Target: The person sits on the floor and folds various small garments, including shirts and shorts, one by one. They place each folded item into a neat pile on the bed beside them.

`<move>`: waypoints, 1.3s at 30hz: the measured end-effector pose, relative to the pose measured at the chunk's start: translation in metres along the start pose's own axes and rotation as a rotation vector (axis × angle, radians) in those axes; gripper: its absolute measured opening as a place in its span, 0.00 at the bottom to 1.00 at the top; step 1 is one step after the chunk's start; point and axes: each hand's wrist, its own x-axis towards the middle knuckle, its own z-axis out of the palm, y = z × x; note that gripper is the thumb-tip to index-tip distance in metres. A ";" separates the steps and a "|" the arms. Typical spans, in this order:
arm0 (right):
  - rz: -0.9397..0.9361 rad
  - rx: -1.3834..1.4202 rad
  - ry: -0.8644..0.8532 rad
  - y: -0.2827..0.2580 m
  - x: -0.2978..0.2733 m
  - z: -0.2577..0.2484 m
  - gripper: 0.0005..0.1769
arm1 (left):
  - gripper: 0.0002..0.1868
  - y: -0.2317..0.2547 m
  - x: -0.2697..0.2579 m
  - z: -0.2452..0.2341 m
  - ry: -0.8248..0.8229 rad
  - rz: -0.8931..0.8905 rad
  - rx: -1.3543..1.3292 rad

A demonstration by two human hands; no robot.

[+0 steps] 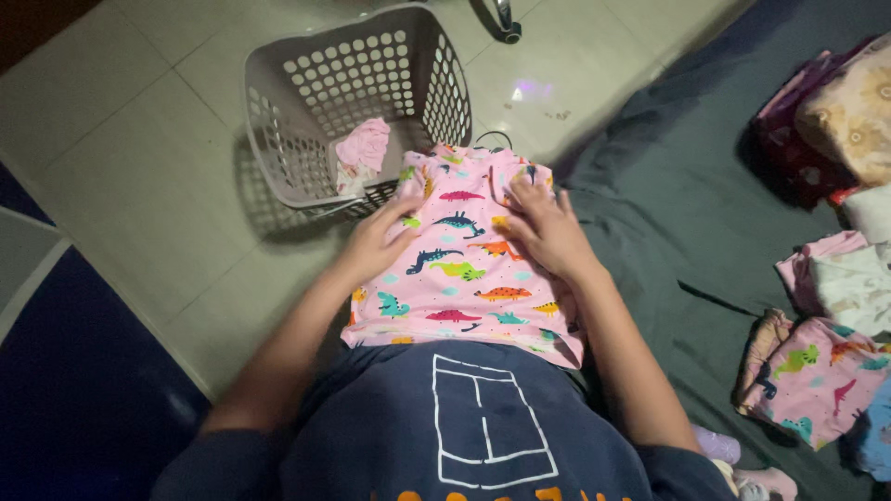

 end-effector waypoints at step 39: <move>-0.178 -0.077 -0.009 0.025 0.000 -0.035 0.30 | 0.48 -0.053 0.023 -0.039 -0.401 -0.011 0.241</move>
